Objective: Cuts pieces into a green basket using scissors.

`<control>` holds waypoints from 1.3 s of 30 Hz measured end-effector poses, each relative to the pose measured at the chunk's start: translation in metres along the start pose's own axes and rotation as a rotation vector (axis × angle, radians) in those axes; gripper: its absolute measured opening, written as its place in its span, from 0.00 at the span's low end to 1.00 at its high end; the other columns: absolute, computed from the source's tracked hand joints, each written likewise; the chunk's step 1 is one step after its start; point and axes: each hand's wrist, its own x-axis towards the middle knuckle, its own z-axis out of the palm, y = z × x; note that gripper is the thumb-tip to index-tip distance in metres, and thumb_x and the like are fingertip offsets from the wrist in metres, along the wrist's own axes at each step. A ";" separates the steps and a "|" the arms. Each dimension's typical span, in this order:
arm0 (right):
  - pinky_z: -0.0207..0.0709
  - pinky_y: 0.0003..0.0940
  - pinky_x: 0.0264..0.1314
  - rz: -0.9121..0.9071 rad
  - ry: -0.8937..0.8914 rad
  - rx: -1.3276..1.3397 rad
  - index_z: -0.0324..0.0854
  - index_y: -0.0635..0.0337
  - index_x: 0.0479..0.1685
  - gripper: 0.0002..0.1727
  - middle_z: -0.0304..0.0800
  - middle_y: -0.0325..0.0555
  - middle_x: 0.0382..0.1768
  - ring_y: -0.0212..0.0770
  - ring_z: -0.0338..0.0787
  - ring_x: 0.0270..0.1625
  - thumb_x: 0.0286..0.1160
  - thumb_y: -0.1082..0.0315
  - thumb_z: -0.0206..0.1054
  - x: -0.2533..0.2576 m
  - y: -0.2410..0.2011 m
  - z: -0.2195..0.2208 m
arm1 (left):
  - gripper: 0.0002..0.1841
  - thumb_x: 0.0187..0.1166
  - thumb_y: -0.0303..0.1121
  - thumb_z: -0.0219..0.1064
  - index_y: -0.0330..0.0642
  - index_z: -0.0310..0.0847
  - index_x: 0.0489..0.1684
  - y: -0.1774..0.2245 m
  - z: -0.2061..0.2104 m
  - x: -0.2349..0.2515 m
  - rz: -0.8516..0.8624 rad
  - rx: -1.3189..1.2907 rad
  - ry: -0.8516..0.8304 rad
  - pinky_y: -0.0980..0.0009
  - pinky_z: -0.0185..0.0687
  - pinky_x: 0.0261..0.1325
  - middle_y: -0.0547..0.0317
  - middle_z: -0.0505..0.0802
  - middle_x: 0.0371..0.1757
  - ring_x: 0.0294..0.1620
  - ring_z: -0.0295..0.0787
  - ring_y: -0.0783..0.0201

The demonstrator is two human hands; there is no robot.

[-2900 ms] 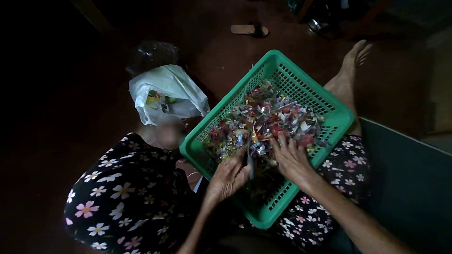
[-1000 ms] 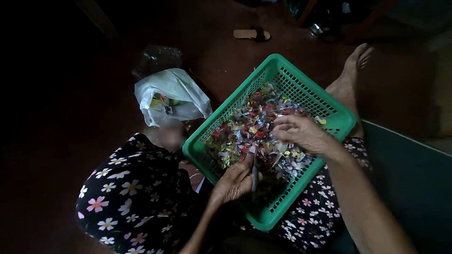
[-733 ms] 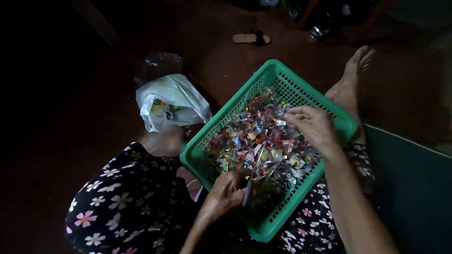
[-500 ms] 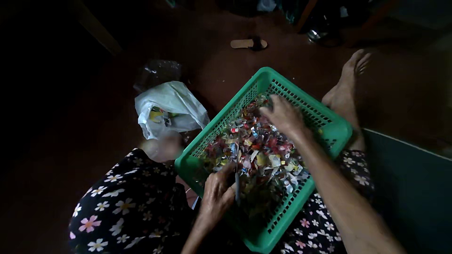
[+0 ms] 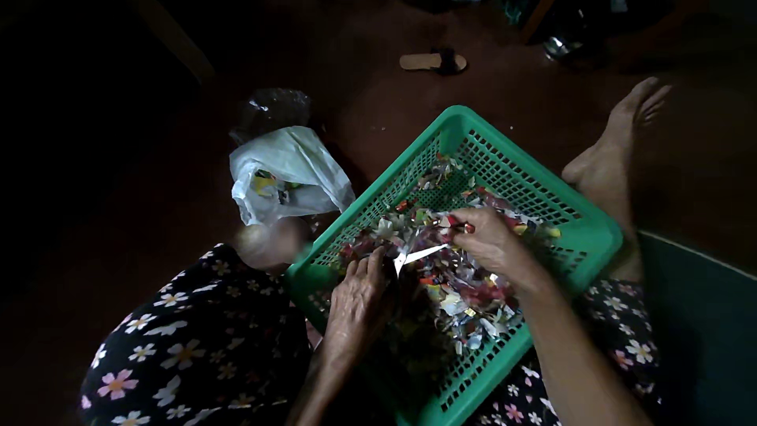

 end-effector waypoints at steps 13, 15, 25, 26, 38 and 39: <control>0.79 0.29 0.41 -0.011 -0.036 0.161 0.90 0.63 0.41 0.05 0.90 0.42 0.33 0.29 0.85 0.35 0.75 0.78 0.69 -0.008 -0.006 0.001 | 0.31 0.72 0.29 0.70 0.36 0.74 0.80 -0.010 0.006 0.000 0.090 -0.170 0.035 0.47 0.86 0.56 0.43 0.92 0.61 0.59 0.90 0.43; 0.78 0.29 0.41 -0.042 -0.044 0.145 0.90 0.63 0.41 0.05 0.90 0.42 0.32 0.29 0.84 0.34 0.74 0.79 0.69 -0.007 -0.007 0.007 | 0.30 0.74 0.29 0.68 0.35 0.75 0.79 -0.009 0.009 0.000 0.090 -0.147 0.055 0.48 0.87 0.54 0.42 0.93 0.59 0.57 0.91 0.43; 0.73 0.31 0.36 -0.043 0.060 0.083 0.90 0.62 0.40 0.07 0.86 0.40 0.28 0.29 0.80 0.30 0.79 0.73 0.65 -0.007 -0.010 0.013 | 0.20 0.73 0.27 0.68 0.34 0.87 0.65 -0.015 0.022 -0.005 0.162 -0.160 0.192 0.54 0.90 0.43 0.48 0.97 0.42 0.39 0.96 0.51; 0.74 0.32 0.37 -0.040 0.045 0.076 0.90 0.62 0.41 0.07 0.86 0.41 0.28 0.30 0.81 0.31 0.80 0.73 0.65 -0.008 -0.010 0.013 | 0.21 0.73 0.27 0.68 0.34 0.86 0.66 -0.015 0.021 -0.005 0.160 -0.163 0.175 0.54 0.90 0.44 0.48 0.97 0.43 0.40 0.96 0.51; 0.76 0.36 0.42 -0.028 -0.063 0.029 0.88 0.67 0.41 0.04 0.85 0.47 0.30 0.35 0.82 0.34 0.78 0.75 0.68 -0.010 -0.011 0.012 | 0.22 0.77 0.30 0.68 0.33 0.83 0.70 -0.014 0.017 -0.005 0.147 -0.163 0.097 0.51 0.90 0.48 0.45 0.96 0.46 0.43 0.96 0.47; 0.75 0.31 0.40 -0.046 -0.046 0.066 0.88 0.65 0.39 0.06 0.85 0.42 0.29 0.31 0.81 0.33 0.80 0.74 0.66 -0.010 -0.008 0.012 | 0.21 0.76 0.29 0.68 0.34 0.84 0.68 -0.014 0.018 -0.006 0.154 -0.173 0.111 0.51 0.90 0.46 0.45 0.96 0.44 0.41 0.96 0.48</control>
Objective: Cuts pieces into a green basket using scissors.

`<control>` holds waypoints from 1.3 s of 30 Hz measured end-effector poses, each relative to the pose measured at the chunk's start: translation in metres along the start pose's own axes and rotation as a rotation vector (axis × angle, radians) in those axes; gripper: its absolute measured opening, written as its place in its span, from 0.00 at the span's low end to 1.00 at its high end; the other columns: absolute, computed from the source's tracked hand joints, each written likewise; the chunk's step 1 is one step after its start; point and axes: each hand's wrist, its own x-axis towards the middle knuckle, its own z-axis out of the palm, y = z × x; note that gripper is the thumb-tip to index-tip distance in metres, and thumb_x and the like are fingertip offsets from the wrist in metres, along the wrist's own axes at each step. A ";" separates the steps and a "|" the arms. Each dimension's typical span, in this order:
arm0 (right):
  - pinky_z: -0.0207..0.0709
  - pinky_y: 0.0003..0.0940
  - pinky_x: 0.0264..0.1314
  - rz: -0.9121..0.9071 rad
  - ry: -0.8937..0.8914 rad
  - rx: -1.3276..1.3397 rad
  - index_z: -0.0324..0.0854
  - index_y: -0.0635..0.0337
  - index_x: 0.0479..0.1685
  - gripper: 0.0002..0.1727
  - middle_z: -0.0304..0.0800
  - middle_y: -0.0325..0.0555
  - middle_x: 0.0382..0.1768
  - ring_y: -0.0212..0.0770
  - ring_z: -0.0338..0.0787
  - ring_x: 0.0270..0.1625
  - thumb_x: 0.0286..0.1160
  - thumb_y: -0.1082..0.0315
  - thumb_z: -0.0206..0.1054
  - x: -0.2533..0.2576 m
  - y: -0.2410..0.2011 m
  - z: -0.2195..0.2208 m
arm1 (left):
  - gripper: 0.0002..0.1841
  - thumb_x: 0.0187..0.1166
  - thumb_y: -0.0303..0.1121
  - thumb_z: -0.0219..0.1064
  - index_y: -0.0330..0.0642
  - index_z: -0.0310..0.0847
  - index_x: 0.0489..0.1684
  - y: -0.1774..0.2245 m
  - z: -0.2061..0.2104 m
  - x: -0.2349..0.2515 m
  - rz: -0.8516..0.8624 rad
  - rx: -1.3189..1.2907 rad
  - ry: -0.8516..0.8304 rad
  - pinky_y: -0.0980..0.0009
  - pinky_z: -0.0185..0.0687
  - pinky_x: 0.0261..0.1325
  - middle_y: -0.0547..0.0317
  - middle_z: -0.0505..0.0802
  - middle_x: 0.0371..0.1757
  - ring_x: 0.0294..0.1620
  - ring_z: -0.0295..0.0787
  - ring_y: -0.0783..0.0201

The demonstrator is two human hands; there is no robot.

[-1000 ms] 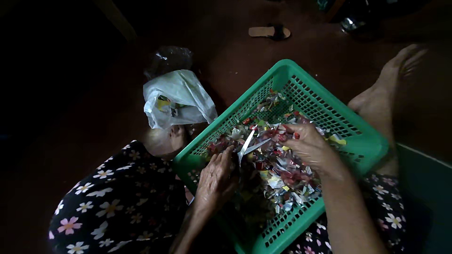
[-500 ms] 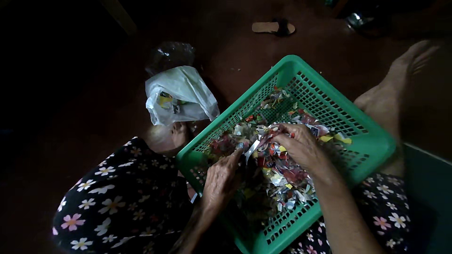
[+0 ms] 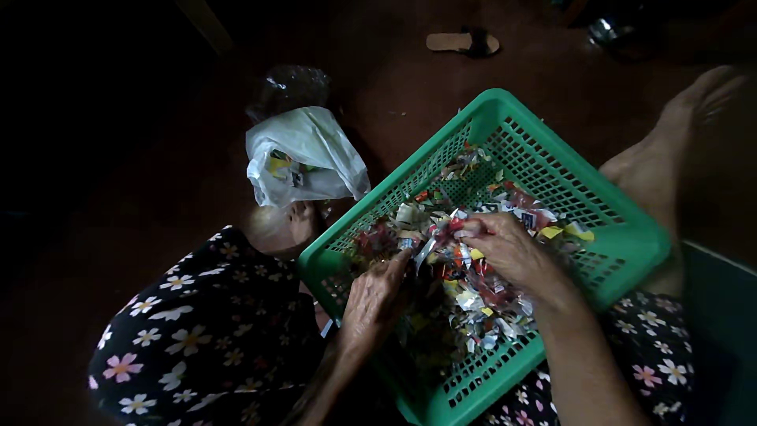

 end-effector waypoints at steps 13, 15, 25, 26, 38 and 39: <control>0.77 0.36 0.46 0.048 -0.127 -0.039 0.88 0.66 0.37 0.07 0.86 0.46 0.31 0.35 0.83 0.37 0.80 0.75 0.66 -0.001 -0.001 0.002 | 0.23 0.79 0.31 0.66 0.34 0.80 0.74 0.001 -0.019 0.007 0.018 0.045 -0.088 0.49 0.89 0.53 0.44 0.95 0.52 0.51 0.95 0.47; 0.76 0.38 0.44 0.064 -0.121 -0.023 0.89 0.65 0.38 0.07 0.85 0.46 0.30 0.36 0.82 0.36 0.81 0.74 0.67 0.000 0.000 0.001 | 0.21 0.78 0.31 0.67 0.36 0.84 0.69 0.000 -0.017 0.007 0.015 0.023 -0.063 0.51 0.89 0.49 0.47 0.96 0.45 0.44 0.95 0.51; 0.75 0.41 0.49 0.072 -0.213 -0.067 0.87 0.65 0.40 0.11 0.85 0.47 0.33 0.38 0.82 0.40 0.86 0.71 0.61 -0.002 -0.003 -0.004 | 0.24 0.83 0.35 0.62 0.38 0.77 0.77 0.001 -0.016 -0.002 -0.030 0.033 -0.133 0.50 0.88 0.53 0.46 0.94 0.53 0.51 0.94 0.48; 0.76 0.42 0.52 0.057 -0.221 -0.068 0.88 0.66 0.43 0.11 0.87 0.48 0.36 0.39 0.84 0.42 0.86 0.71 0.60 -0.003 -0.004 -0.004 | 0.26 0.82 0.36 0.63 0.37 0.75 0.79 0.002 -0.018 -0.004 -0.042 0.058 -0.134 0.49 0.88 0.55 0.44 0.93 0.57 0.55 0.93 0.47; 0.75 0.45 0.54 0.138 -0.257 -0.113 0.86 0.65 0.45 0.14 0.86 0.49 0.38 0.41 0.83 0.45 0.88 0.64 0.59 -0.003 -0.007 0.000 | 0.29 0.78 0.31 0.65 0.29 0.72 0.79 -0.001 -0.010 0.000 0.020 0.085 -0.043 0.51 0.89 0.52 0.40 0.93 0.54 0.51 0.94 0.44; 0.75 0.45 0.53 0.135 -0.258 -0.125 0.86 0.65 0.44 0.14 0.85 0.49 0.37 0.42 0.83 0.44 0.88 0.64 0.58 -0.002 -0.007 0.000 | 0.26 0.79 0.31 0.64 0.30 0.75 0.77 -0.001 -0.009 -0.001 0.023 0.069 -0.034 0.52 0.90 0.50 0.42 0.95 0.50 0.47 0.95 0.47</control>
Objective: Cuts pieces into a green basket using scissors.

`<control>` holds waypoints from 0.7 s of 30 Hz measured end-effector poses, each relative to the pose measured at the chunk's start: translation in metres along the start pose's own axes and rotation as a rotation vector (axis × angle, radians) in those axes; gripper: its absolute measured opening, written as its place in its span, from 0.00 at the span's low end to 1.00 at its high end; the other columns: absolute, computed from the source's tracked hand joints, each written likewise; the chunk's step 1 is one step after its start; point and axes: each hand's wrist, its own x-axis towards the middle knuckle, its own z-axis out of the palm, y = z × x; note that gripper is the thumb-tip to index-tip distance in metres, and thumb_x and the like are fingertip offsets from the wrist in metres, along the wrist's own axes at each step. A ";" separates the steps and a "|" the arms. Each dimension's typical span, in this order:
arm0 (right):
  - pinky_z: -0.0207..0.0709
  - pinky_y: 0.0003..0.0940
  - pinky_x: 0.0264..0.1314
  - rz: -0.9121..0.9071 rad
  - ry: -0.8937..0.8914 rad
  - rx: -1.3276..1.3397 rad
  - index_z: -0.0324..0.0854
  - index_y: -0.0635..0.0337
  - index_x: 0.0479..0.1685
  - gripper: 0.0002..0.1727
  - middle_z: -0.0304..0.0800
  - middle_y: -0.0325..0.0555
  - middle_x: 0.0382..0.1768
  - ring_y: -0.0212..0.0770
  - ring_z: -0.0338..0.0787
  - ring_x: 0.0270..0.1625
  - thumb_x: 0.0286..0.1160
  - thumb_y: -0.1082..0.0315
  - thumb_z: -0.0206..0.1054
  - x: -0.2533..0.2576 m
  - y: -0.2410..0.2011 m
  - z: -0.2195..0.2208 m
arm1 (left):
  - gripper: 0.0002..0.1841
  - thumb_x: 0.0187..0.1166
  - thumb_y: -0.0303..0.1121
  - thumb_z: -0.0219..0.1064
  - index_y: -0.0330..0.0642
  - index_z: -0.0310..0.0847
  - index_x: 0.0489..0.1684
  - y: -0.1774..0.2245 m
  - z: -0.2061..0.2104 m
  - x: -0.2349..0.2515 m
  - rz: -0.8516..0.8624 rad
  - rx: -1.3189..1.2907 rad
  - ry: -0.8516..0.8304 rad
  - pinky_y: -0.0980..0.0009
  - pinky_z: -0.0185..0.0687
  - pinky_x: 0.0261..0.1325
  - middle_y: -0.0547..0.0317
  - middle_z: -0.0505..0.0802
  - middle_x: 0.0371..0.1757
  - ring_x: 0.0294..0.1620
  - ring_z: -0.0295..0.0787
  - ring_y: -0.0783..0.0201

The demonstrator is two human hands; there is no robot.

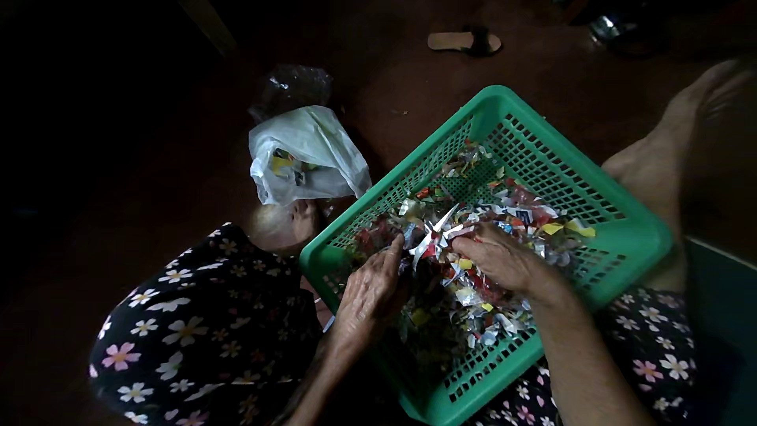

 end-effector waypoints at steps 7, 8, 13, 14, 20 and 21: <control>0.73 0.41 0.48 0.003 0.038 0.042 0.84 0.65 0.39 0.12 0.81 0.46 0.32 0.38 0.80 0.39 0.86 0.67 0.60 -0.005 -0.001 -0.005 | 0.22 0.80 0.31 0.62 0.39 0.80 0.74 0.003 -0.005 -0.005 0.003 -0.097 -0.045 0.54 0.88 0.39 0.49 0.95 0.39 0.35 0.93 0.53; 0.76 0.40 0.48 -0.013 0.069 0.052 0.85 0.65 0.41 0.10 0.84 0.46 0.33 0.37 0.82 0.38 0.85 0.69 0.61 -0.006 -0.001 -0.006 | 0.24 0.82 0.32 0.61 0.40 0.77 0.77 0.003 -0.010 -0.006 -0.017 -0.120 -0.101 0.52 0.88 0.42 0.49 0.95 0.42 0.38 0.93 0.52; 0.78 0.52 0.43 -0.160 0.380 -0.115 0.89 0.65 0.45 0.09 0.89 0.52 0.33 0.45 0.86 0.37 0.83 0.70 0.65 -0.011 0.005 -0.020 | 0.24 0.86 0.39 0.59 0.40 0.72 0.79 -0.002 -0.023 -0.016 -0.076 -0.372 -0.348 0.57 0.88 0.53 0.53 0.93 0.53 0.48 0.92 0.61; 0.76 0.49 0.41 -0.198 0.420 -0.144 0.90 0.63 0.44 0.10 0.88 0.49 0.32 0.43 0.85 0.36 0.83 0.68 0.63 -0.010 0.009 -0.022 | 0.24 0.86 0.39 0.59 0.38 0.71 0.79 -0.002 -0.022 -0.017 -0.073 -0.441 -0.392 0.61 0.87 0.57 0.54 0.94 0.56 0.52 0.92 0.64; 0.82 0.62 0.55 -0.248 0.539 -0.337 0.88 0.61 0.56 0.18 0.87 0.57 0.62 0.58 0.89 0.56 0.64 0.81 0.76 -0.009 0.018 -0.031 | 0.27 0.88 0.42 0.56 0.34 0.67 0.80 -0.002 -0.015 -0.010 -0.104 -0.787 -0.549 0.72 0.83 0.63 0.56 0.91 0.60 0.58 0.89 0.72; 0.83 0.58 0.56 -0.267 0.582 -0.314 0.87 0.61 0.57 0.17 0.87 0.56 0.63 0.55 0.89 0.57 0.68 0.79 0.75 -0.010 0.017 -0.030 | 0.27 0.88 0.44 0.57 0.34 0.67 0.79 -0.001 -0.015 -0.010 -0.127 -0.853 -0.556 0.73 0.85 0.60 0.58 0.91 0.60 0.57 0.89 0.73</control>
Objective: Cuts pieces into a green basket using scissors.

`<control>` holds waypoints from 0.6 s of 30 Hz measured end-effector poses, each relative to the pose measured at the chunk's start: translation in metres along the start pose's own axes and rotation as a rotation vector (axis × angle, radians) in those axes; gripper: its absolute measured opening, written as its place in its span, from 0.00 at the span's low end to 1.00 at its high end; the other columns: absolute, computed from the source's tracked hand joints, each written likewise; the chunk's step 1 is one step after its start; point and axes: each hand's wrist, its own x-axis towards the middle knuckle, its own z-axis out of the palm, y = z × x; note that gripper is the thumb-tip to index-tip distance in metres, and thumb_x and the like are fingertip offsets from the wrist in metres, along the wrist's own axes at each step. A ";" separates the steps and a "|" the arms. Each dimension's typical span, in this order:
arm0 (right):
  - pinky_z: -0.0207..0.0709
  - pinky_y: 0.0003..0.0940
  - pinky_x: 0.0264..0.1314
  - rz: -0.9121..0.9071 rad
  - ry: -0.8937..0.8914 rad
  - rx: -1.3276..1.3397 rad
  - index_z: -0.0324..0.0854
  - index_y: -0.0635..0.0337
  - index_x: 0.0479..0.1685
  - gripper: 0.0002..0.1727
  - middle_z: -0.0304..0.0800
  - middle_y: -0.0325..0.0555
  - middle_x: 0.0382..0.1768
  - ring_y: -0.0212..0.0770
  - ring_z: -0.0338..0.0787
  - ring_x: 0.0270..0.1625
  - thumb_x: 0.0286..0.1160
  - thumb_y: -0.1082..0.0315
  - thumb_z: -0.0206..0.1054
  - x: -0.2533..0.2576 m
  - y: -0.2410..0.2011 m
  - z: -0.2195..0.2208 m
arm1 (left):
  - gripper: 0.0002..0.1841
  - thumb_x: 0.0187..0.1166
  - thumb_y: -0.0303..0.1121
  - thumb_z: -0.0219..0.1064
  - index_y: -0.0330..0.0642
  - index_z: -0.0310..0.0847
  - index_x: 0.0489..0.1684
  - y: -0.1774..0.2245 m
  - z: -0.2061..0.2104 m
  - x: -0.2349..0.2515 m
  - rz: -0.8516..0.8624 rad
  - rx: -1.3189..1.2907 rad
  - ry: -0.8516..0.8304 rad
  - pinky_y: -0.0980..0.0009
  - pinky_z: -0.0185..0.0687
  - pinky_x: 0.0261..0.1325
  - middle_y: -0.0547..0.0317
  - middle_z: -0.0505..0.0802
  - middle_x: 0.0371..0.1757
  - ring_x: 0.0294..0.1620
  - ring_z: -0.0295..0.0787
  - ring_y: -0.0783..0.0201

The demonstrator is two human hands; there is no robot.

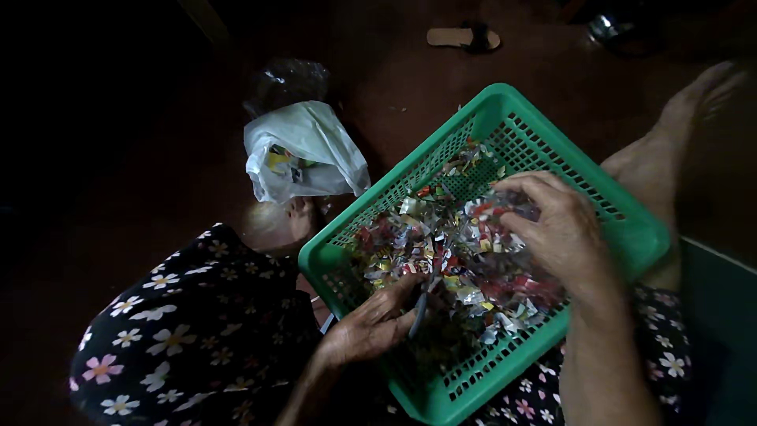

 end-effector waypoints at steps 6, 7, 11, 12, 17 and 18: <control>0.84 0.49 0.43 0.130 -0.153 0.218 0.88 0.59 0.47 0.17 0.89 0.47 0.39 0.42 0.89 0.37 0.87 0.54 0.63 -0.004 -0.006 0.006 | 0.32 0.84 0.57 0.61 0.39 0.70 0.75 -0.001 0.001 0.002 0.007 -0.323 -0.023 0.73 0.87 0.58 0.70 0.91 0.51 0.54 0.89 0.73; 0.82 0.45 0.40 0.153 -0.225 0.283 0.88 0.59 0.46 0.18 0.89 0.44 0.35 0.39 0.87 0.33 0.87 0.53 0.62 -0.004 -0.007 0.008 | 0.35 0.81 0.61 0.62 0.41 0.71 0.74 -0.002 0.001 0.002 0.006 -0.354 -0.037 0.73 0.88 0.55 0.71 0.90 0.51 0.54 0.89 0.74; 0.85 0.25 0.38 0.216 -0.453 0.701 0.86 0.59 0.49 0.12 0.90 0.39 0.35 0.29 0.88 0.33 0.76 0.61 0.73 -0.006 -0.016 0.023 | 0.50 0.68 0.75 0.65 0.41 0.66 0.80 -0.020 0.001 0.006 0.097 -0.567 -0.212 0.63 0.94 0.48 0.56 0.91 0.61 0.60 0.91 0.60; 0.86 0.22 0.37 0.246 -0.506 0.797 0.85 0.60 0.50 0.12 0.91 0.39 0.35 0.29 0.89 0.32 0.72 0.66 0.75 -0.007 -0.020 0.026 | 0.51 0.67 0.76 0.64 0.41 0.67 0.80 -0.022 0.002 0.006 0.115 -0.587 -0.219 0.63 0.94 0.49 0.56 0.90 0.62 0.62 0.90 0.59; 0.85 0.22 0.32 0.347 -0.547 0.863 0.82 0.60 0.50 0.18 0.89 0.44 0.37 0.32 0.87 0.29 0.61 0.75 0.81 -0.007 -0.027 0.036 | 0.50 0.65 0.78 0.64 0.45 0.71 0.78 -0.025 0.003 0.007 0.105 -0.614 -0.169 0.62 0.92 0.53 0.58 0.90 0.63 0.64 0.89 0.60; 0.85 0.23 0.33 0.341 -0.522 0.829 0.81 0.59 0.51 0.21 0.87 0.44 0.39 0.32 0.87 0.30 0.59 0.74 0.83 -0.007 -0.027 0.037 | 0.50 0.65 0.77 0.64 0.44 0.71 0.78 -0.025 0.003 0.008 0.109 -0.623 -0.164 0.62 0.92 0.52 0.58 0.90 0.63 0.64 0.89 0.60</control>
